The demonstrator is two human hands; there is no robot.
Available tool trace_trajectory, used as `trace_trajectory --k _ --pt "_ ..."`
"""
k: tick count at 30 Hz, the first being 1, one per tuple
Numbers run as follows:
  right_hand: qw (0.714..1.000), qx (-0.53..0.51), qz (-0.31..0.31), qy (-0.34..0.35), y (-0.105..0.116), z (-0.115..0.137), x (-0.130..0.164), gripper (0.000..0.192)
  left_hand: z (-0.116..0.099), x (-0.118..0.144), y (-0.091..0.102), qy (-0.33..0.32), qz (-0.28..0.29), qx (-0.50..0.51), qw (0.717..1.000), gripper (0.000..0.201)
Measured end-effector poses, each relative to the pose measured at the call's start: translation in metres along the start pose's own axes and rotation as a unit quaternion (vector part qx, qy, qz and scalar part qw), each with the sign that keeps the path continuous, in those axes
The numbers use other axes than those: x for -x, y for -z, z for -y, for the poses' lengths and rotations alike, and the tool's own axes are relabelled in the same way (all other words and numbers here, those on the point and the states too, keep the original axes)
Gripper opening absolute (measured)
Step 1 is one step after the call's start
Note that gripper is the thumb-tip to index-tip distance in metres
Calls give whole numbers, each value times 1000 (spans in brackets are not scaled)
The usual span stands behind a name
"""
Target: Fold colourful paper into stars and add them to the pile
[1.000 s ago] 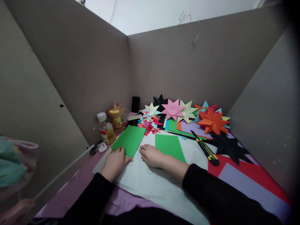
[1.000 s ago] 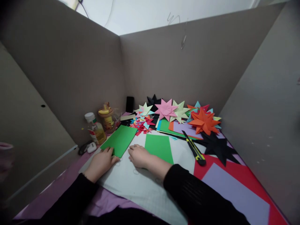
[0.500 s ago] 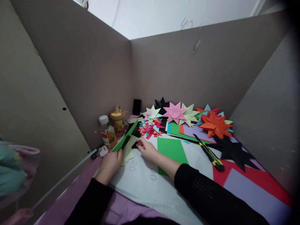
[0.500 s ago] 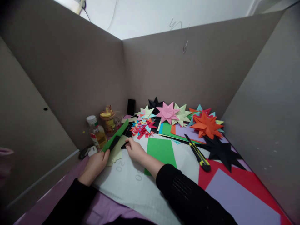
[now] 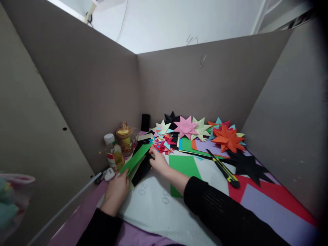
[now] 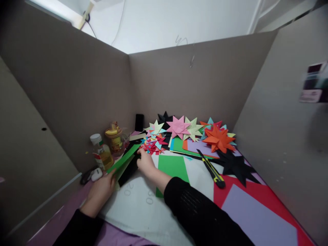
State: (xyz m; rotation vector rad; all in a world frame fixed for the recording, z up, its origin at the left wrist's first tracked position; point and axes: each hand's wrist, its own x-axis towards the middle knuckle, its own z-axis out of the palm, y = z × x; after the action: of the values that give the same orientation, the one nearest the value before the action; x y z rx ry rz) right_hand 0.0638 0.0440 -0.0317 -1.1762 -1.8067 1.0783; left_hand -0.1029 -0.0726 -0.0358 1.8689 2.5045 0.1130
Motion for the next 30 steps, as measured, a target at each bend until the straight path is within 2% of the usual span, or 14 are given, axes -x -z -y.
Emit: trace_trajectory --k 1,2,5,8,10,13,15,17,20,22,24,27,30 --pt "999 31 -20 28 20 1 -1 42 2 0 -4 -10 2 -8 1000 48" --pt "998 52 -39 27 42 0 -1 43 3 0 -7 -28 2 -15 999 51" --pt "993 38 -98 -58 116 -12 6 42 4 3 -7 -99 -45 1 994 64" --pt "975 -63 -163 -134 174 -36 32 45 -13 11 4 -152 -107 130 974 71" --pt "974 -91 -140 -156 191 -55 58 49 -35 17 11 -188 -60 262 945 67" --pt "981 -6 -34 -190 188 -81 93 48 -80 23 11 -187 95 437 875 69" --pt "987 89 -12 -134 178 -92 109 42 -109 20 4 -140 184 507 831 77" --pt "984 153 -21 -88 168 -98 116 37 -132 11 -4 -76 219 548 804 80" --pt "976 208 -37 -60 162 -98 117 19 -152 -7 -10 -5 220 574 789 84" --pt "972 228 -39 -51 162 -98 116 7 -158 -18 -12 3 220 575 788 85" --pt "973 224 -35 -48 163 -100 116 8 -162 -26 -16 -29 232 562 793 75" --pt "984 168 -43 -43 163 -107 115 10 -168 -30 -28 -106 234 549 795 40" --pt "992 77 -96 -37 162 -113 113 11 -172 -28 -38 -146 148 601 772 27"
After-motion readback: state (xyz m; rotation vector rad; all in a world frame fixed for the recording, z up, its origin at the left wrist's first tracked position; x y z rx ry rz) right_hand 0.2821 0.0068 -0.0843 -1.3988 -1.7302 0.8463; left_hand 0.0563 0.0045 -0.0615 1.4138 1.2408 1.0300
